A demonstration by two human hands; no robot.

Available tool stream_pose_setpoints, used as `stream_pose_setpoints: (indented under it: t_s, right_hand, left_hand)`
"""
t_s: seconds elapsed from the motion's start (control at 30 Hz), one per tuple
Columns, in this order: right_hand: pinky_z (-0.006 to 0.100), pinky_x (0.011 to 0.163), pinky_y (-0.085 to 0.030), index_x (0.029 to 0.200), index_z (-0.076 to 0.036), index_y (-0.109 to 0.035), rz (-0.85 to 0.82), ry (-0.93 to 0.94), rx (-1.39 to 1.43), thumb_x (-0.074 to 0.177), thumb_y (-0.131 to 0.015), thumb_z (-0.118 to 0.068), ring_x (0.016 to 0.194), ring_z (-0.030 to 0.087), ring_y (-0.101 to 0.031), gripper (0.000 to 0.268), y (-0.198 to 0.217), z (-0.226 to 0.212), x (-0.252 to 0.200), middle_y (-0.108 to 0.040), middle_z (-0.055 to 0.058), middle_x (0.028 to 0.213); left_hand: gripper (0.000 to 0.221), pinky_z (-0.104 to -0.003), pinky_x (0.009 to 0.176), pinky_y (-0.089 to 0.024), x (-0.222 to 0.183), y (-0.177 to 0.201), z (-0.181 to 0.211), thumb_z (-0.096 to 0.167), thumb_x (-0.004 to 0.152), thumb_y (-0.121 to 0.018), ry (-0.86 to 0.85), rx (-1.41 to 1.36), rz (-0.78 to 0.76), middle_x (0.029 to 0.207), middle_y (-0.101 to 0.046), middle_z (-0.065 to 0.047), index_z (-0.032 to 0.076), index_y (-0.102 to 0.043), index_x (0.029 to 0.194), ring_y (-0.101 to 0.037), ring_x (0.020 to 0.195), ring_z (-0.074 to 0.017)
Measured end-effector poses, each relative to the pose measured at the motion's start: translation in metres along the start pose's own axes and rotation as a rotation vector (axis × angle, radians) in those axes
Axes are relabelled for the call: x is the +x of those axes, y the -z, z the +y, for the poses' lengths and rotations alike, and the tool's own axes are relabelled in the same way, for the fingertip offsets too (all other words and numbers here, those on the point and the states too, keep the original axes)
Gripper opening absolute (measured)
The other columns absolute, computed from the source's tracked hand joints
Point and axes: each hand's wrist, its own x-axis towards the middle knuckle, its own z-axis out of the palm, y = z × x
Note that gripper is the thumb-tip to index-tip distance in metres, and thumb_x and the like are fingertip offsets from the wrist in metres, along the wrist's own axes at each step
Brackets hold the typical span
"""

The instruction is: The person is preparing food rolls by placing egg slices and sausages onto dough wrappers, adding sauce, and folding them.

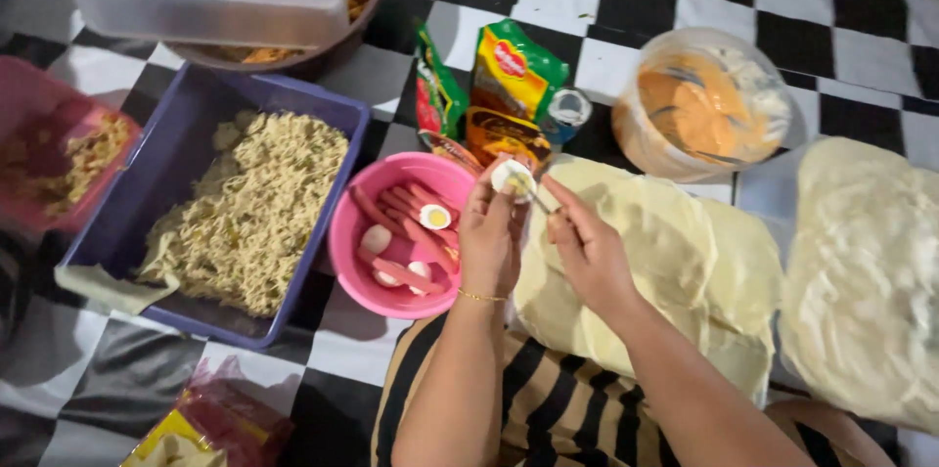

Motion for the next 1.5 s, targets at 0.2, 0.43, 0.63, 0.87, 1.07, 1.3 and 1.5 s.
stream_pose_setpoints:
  t_s: [0.2,0.43,0.63,0.87,1.07,1.3,1.5]
  right_hand:
    - [0.037,0.072,-0.061,0.149,-0.035,-0.056,0.089,0.167,-0.447,0.101,-0.059,-0.029,0.084,0.024,-0.073,0.048,0.026,-0.006,-0.025,-0.074,0.006,0.105]
    - [0.044,0.076,-0.06,0.149,-0.041,-0.053,0.14,0.066,-0.623,0.105,-0.052,-0.034,0.087,0.032,-0.072,0.045,0.042,-0.007,-0.036,-0.07,0.003,0.109]
    - [0.046,0.082,-0.059,0.147,-0.042,-0.051,0.097,-0.081,-0.477,0.105,-0.052,-0.032,0.092,0.032,-0.072,0.043,0.046,0.008,-0.033,-0.073,0.001,0.107]
    - [0.049,0.081,-0.058,0.145,-0.041,-0.047,0.05,-0.154,-0.429,0.106,-0.049,-0.029,0.084,0.035,-0.072,0.04,0.047,0.023,-0.026,-0.073,0.004,0.101]
    - [0.025,0.059,-0.051,0.135,-0.028,-0.062,0.086,-0.181,0.056,0.107,-0.049,-0.018,0.056,0.01,-0.055,0.032,0.042,0.054,-0.016,-0.059,-0.002,0.072]
    - [0.033,0.072,-0.051,0.142,-0.031,-0.059,-0.016,-0.191,-0.06,0.106,-0.05,-0.022,0.07,0.017,-0.055,0.038,0.042,0.043,-0.018,-0.062,0.004,0.077]
    - [0.033,0.077,-0.053,0.149,-0.027,-0.055,-0.044,-0.185,-0.017,0.106,-0.05,-0.019,0.076,0.018,-0.058,0.043,0.04,0.045,-0.016,-0.063,0.007,0.08]
  left_hand:
    - [0.043,-0.038,0.091,-0.062,-0.034,-0.03,-0.011,-0.001,0.093,-0.061,0.079,0.065,-0.02,0.103,-0.066,-0.011,-0.003,-0.061,0.135,-0.068,0.093,-0.0183]
    - [0.042,-0.042,0.096,-0.059,-0.033,-0.021,-0.043,-0.001,0.095,-0.059,0.18,0.121,-0.064,0.109,-0.068,-0.014,-0.004,-0.061,0.137,-0.069,0.095,-0.0201]
    - [0.043,-0.044,0.097,-0.06,-0.019,-0.006,-0.057,0.001,0.098,-0.056,0.244,0.14,-0.124,0.103,-0.069,-0.013,-0.003,-0.059,0.14,-0.069,0.088,-0.0181]
    - [0.046,-0.044,0.099,-0.059,-0.012,-0.003,-0.058,0.0,0.096,-0.055,0.282,0.182,-0.141,0.082,-0.066,-0.015,-0.002,-0.059,0.141,-0.07,0.062,-0.0149]
    - [0.042,-0.049,0.094,-0.061,0.002,0.013,-0.063,-0.002,0.094,-0.058,0.33,0.154,-0.115,0.107,-0.072,-0.025,-0.007,-0.06,0.136,-0.074,0.089,-0.0292]
    - [0.043,-0.05,0.095,-0.06,0.013,0.029,-0.066,-0.002,0.09,-0.058,0.386,0.186,-0.065,0.11,-0.071,-0.026,-0.009,-0.062,0.132,-0.073,0.094,-0.0335]
    - [0.04,-0.05,0.093,-0.061,0.017,0.034,-0.07,-0.001,0.091,-0.056,0.39,0.184,-0.071,0.114,-0.071,-0.026,-0.009,-0.062,0.13,-0.074,0.097,-0.0337]
